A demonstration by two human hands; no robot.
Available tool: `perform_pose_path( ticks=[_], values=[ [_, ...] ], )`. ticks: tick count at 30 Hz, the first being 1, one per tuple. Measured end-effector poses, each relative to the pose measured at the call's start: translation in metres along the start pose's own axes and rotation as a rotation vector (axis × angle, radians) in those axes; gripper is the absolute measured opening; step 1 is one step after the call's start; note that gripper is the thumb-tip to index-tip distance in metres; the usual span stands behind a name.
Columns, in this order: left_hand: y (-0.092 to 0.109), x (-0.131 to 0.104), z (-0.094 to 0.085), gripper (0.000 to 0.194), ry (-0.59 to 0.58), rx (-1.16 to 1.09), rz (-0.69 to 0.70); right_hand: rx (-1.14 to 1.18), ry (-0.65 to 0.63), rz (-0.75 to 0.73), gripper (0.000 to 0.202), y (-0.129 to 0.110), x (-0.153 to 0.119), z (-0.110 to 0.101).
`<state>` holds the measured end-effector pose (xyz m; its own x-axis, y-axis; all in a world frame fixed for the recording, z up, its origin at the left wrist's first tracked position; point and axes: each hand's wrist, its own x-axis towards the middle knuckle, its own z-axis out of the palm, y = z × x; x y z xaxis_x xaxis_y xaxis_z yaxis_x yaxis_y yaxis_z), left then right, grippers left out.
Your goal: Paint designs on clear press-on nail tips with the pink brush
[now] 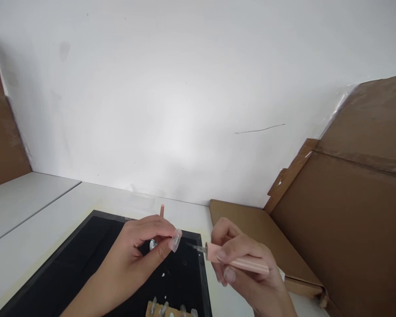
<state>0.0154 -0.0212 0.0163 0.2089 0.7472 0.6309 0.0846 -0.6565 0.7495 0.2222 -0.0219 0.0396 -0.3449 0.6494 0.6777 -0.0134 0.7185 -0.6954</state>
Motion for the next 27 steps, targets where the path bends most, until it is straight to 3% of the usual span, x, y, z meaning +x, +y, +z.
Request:
perform_pose_path(
  ticks=[7, 14, 22, 27],
  values=[
    [0.0, 0.002, 0.001, 0.014, 0.054, 0.051, 0.048, 0.031, -0.076, 0.03, 0.012, 0.003, -0.001, -0.002],
    [-0.004, 0.0, 0.001, 0.013, 0.06, 0.071, 0.058, 0.024, -0.054, 0.036, 0.011, 0.002, -0.005, -0.003],
    [-0.007, -0.002, -0.001, 0.019, -0.085, 0.092, 0.145, 0.05, -0.074, -0.051, 0.019, 0.009, -0.001, 0.003],
    [-0.008, -0.002, -0.003, 0.021, -0.176, 0.101, 0.136, 0.109, -0.049, -0.029, 0.026, 0.015, -0.001, 0.009]
  ],
)
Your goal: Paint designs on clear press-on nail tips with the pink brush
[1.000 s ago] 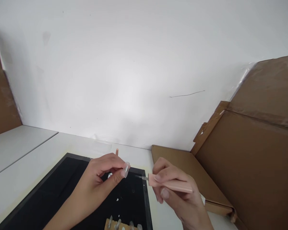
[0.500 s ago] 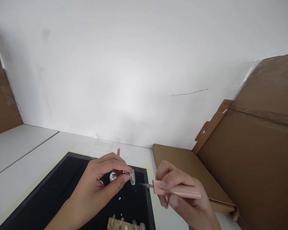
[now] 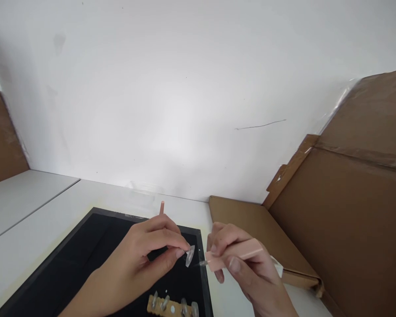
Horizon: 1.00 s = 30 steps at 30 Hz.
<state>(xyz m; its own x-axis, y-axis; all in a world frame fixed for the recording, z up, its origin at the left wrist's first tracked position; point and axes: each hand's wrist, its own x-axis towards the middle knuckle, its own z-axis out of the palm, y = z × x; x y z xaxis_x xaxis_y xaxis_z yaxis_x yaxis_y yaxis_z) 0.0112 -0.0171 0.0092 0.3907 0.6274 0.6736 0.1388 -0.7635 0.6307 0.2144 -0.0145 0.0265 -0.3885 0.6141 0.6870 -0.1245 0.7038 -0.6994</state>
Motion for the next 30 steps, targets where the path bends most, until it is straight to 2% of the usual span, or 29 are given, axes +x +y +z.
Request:
perform_pose_path(
  ticks=[4, 11, 20, 30],
  values=[
    [-0.004, 0.001, 0.0, 0.022, -0.038, 0.011, 0.013, 0.035, 0.013, 0.045, 0.025, 0.005, -0.001, 0.004],
    [-0.016, 0.003, 0.003, 0.019, -0.048, -0.003, -0.049, 0.014, 0.036, 0.078, 0.017, 0.011, 0.001, 0.006],
    [-0.033, 0.006, 0.008, 0.02, -0.015, 0.01, -0.062, -0.157, 0.087, 0.08, 0.014, 0.017, 0.0, 0.007],
    [-0.036, 0.006, 0.011, 0.02, -0.003, 0.01, -0.097, -0.29, 0.094, 0.031, 0.016, 0.019, -0.001, 0.005]
  ],
)
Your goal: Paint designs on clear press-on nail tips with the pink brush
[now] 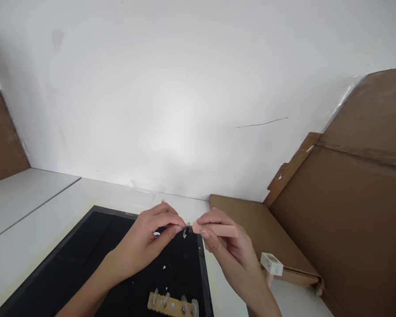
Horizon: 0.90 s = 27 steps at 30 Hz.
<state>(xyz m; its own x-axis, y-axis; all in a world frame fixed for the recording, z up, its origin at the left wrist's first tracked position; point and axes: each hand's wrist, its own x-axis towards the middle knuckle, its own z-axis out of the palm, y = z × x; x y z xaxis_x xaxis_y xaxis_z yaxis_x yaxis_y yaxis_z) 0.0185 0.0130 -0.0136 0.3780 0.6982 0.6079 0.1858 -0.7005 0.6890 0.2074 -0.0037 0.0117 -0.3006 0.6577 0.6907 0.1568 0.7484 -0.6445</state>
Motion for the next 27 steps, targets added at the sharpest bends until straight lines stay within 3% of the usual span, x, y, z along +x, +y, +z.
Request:
perform_pose_path(
  ticks=[7, 15, 27],
  values=[
    [-0.001, 0.0, -0.001, 0.017, -0.006, -0.062, -0.041, -0.012, 0.056, -0.013, 0.015, -0.002, 0.001, 0.001],
    [0.003, -0.003, -0.009, 0.014, -0.011, -0.245, -0.092, 0.11, 0.206, 0.032, 0.025, 0.005, -0.005, 0.002],
    [0.005, 0.003, -0.008, 0.012, -0.02, -0.301, -0.117, 0.109, 0.038, 0.006, 0.016, -0.009, 0.002, 0.003]
  ],
)
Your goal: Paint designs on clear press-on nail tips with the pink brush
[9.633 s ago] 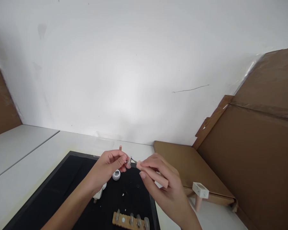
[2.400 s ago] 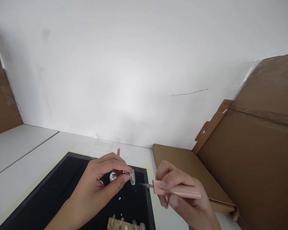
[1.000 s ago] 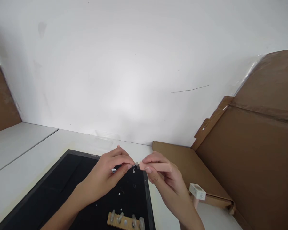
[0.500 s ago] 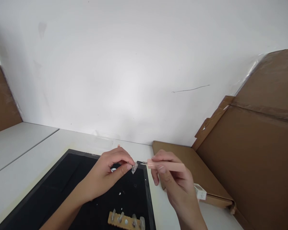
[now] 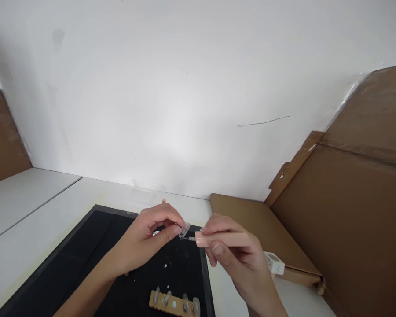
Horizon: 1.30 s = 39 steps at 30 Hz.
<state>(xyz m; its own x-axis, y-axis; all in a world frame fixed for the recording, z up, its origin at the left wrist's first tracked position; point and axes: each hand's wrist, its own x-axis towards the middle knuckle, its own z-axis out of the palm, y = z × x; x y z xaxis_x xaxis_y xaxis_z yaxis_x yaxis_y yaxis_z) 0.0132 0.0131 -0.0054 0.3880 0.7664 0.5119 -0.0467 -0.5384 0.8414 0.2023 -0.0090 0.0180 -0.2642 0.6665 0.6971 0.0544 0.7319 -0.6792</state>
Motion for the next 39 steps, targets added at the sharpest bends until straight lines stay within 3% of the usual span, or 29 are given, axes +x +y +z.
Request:
perform_pose_path(
  ticks=[13, 22, 29, 39],
  values=[
    [-0.001, -0.001, 0.003, 0.014, 0.03, 0.1, 0.014, -0.088, 0.072, 0.042, 0.013, 0.003, -0.003, -0.002],
    [0.001, -0.006, 0.001, 0.009, 0.059, -0.074, -0.105, 0.093, 0.133, 0.157, 0.022, 0.006, -0.004, 0.0],
    [0.011, -0.006, -0.001, 0.013, 0.061, -0.153, -0.12, 0.238, 0.016, 0.304, 0.032, 0.001, 0.001, 0.008],
    [0.019, -0.008, -0.002, 0.017, 0.079, -0.215, -0.14, 0.223, 0.004, 0.315, 0.027, -0.004, 0.001, 0.009]
  ],
)
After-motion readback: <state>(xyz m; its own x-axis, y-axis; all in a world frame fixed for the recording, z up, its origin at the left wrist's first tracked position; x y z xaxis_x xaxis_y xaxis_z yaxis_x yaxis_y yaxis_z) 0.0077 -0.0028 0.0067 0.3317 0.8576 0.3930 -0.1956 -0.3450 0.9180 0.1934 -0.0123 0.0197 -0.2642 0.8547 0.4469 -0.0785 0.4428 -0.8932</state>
